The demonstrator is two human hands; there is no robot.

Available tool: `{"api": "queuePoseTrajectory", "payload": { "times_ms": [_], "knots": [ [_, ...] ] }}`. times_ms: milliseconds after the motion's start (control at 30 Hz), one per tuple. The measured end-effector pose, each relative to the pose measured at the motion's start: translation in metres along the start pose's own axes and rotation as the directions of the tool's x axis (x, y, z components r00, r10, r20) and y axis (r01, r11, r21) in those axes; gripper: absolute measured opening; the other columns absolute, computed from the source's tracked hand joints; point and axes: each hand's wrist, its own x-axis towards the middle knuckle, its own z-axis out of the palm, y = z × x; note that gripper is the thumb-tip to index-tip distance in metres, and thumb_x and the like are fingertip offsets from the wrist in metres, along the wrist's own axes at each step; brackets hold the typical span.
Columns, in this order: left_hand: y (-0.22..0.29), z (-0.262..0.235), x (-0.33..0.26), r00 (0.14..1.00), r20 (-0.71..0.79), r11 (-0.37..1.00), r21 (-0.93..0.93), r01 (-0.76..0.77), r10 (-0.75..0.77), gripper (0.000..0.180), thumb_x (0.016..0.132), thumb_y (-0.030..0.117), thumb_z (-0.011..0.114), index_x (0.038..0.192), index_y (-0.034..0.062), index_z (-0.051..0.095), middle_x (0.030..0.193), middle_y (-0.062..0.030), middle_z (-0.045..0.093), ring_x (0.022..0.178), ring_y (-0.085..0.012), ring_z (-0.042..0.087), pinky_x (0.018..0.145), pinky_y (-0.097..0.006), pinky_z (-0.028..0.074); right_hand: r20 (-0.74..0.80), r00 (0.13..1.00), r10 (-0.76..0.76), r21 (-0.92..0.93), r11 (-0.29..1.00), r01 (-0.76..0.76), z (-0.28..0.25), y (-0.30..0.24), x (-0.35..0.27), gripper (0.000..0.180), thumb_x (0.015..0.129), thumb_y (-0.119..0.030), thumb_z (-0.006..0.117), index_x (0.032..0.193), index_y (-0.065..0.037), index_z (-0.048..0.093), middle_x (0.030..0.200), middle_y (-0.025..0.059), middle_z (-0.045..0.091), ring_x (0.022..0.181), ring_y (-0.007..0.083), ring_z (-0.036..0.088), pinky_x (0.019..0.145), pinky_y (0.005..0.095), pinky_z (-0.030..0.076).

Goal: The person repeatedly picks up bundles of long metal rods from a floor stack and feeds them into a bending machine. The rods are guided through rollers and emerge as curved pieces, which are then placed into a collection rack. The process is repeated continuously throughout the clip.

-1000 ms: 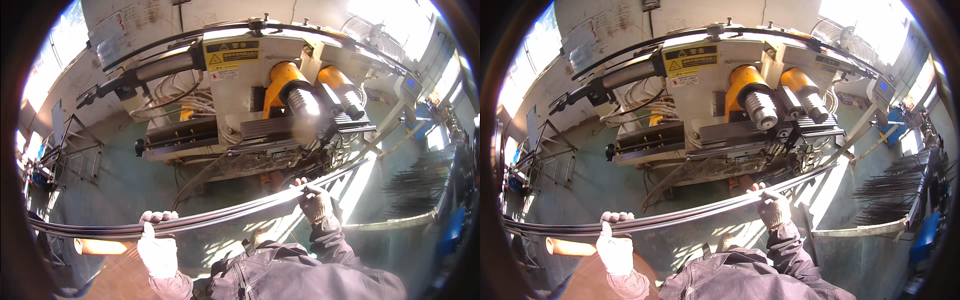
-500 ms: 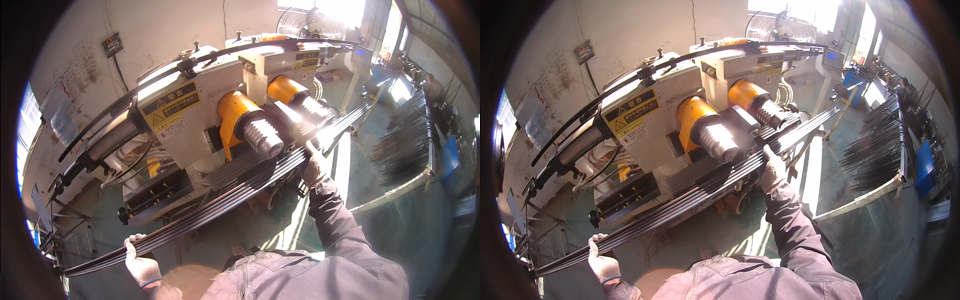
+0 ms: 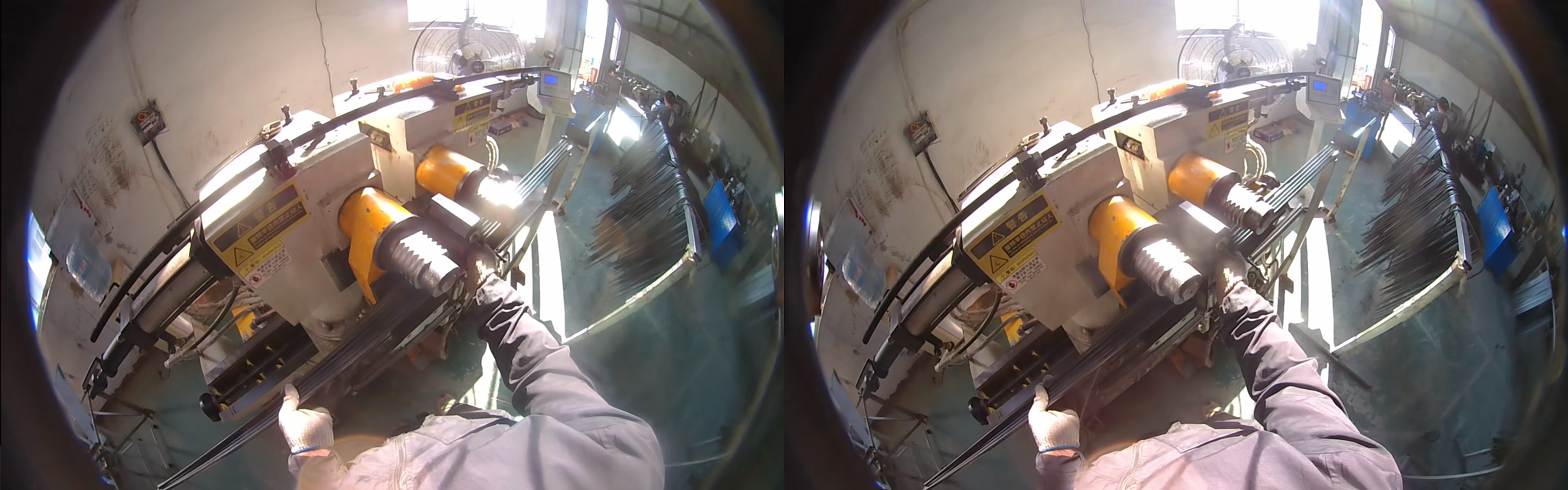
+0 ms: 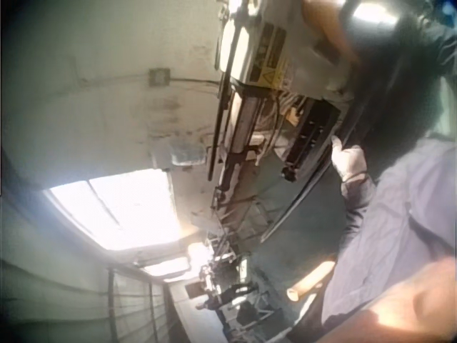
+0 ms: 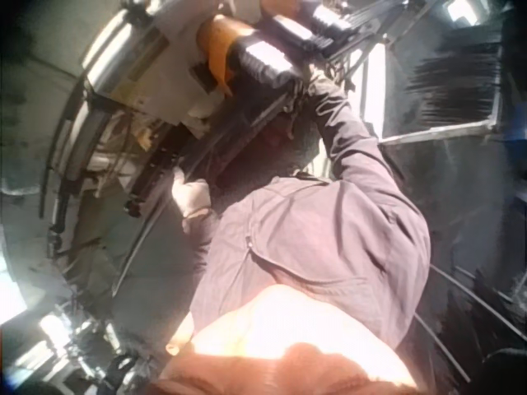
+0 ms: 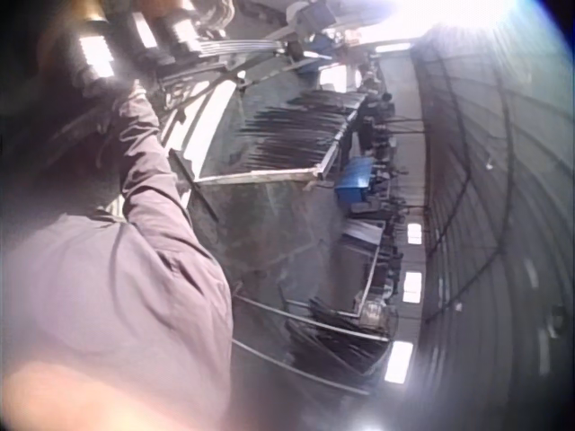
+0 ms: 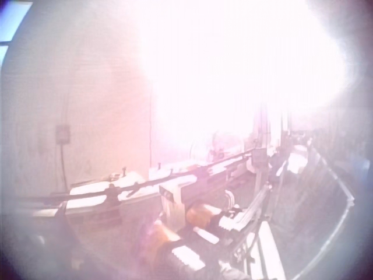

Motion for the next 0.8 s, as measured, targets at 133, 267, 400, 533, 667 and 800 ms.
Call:
{"api": "queuePoseTrajectory", "payload": {
  "times_ms": [133, 267, 400, 533, 667, 800],
  "knots": [
    [-0.003, -0.030, 0.024, 0.964, 0.264, 0.915, -0.390, 0.105, 0.002, 0.037, 0.111, 0.044, 0.069, 0.126, 0.0116, 0.080, 0.114, -0.0001, 0.082, 0.091, -0.0165, 0.072, 0.081, -0.031, 0.057, 0.165, 0.984, 0.064, -0.224, 0.974, -0.025, -0.007, 0.010, 0.017, 0.028, 0.092, -0.011, 0.071, 0.120, -0.007, 0.072, 0.117, 0.0152, 0.075, 0.104, 0.0334, 0.075, 0.089, 0.0464, 0.058],
    [0.010, -0.101, 0.046, 0.971, 0.081, 0.823, -0.550, -0.145, 0.226, 0.041, 0.112, 0.032, 0.067, 0.138, 0.0007, 0.073, 0.137, -0.0136, 0.077, 0.129, -0.0313, 0.072, 0.120, -0.049, 0.053, -0.107, 0.994, 0.029, 0.077, 0.997, -0.021, 0.027, 0.036, 0.018, 0.020, 0.091, -0.014, 0.075, 0.109, -0.007, 0.071, 0.091, 0.0143, 0.074, 0.084, 0.0346, 0.075, 0.074, 0.0466, 0.058],
    [0.029, -0.127, 0.054, 0.863, 0.281, 0.626, -0.599, 0.500, -0.420, 0.049, 0.106, 0.052, 0.071, 0.069, 0.0231, 0.059, 0.059, 0.0048, 0.045, 0.051, -0.0180, 0.041, 0.054, -0.037, 0.035, -0.307, 0.883, 0.356, 0.812, 0.581, 0.048, 0.098, 0.041, 0.021, 0.016, 0.101, -0.020, 0.071, 0.102, -0.004, 0.070, 0.077, 0.0106, 0.069, 0.063, 0.0277, 0.069, 0.056, 0.0414, 0.053],
    [0.003, -0.067, 0.035, 0.993, 0.048, 0.887, -0.457, -0.071, 0.104, 0.041, 0.110, 0.030, 0.072, 0.138, 0.0010, 0.073, 0.141, -0.0154, 0.076, 0.128, -0.0294, 0.072, 0.119, -0.042, 0.053, -0.205, 0.798, 0.567, 0.952, 0.304, 0.028, 0.127, 0.036, 0.027, 0.023, 0.106, -0.024, 0.069, 0.095, -0.003, 0.070, 0.075, 0.0074, 0.066, 0.055, 0.0228, 0.064, 0.050, 0.0387, 0.048],
    [-0.021, 0.015, 0.024, 0.994, 0.080, 0.961, -0.271, -0.053, 0.077, 0.043, 0.108, 0.040, 0.076, 0.132, 0.0048, 0.077, 0.133, -0.0098, 0.079, 0.120, -0.0231, 0.071, 0.108, -0.034, 0.052, 0.031, 0.755, 0.655, 0.988, 0.097, -0.124, 0.089, 0.019, 0.024, 0.023, 0.105, -0.022, 0.070, 0.089, -0.006, 0.069, 0.072, 0.0042, 0.063, 0.053, 0.0192, 0.061, 0.049, 0.0371, 0.046],
    [-0.025, 0.044, 0.026, 0.996, 0.051, 0.943, -0.324, 0.080, -0.067, 0.043, 0.107, 0.040, 0.076, 0.132, 0.0050, 0.077, 0.132, -0.0102, 0.079, 0.116, -0.0247, 0.073, 0.105, -0.039, 0.056, 0.363, 0.672, 0.645, 0.927, -0.324, -0.190, 0.031, 0.002, 0.020, 0.021, 0.100, -0.020, 0.077, 0.085, -0.008, 0.067, 0.071, 0.0014, 0.061, 0.052, 0.0167, 0.058, 0.048, 0.0347, 0.044]
  ]
}}
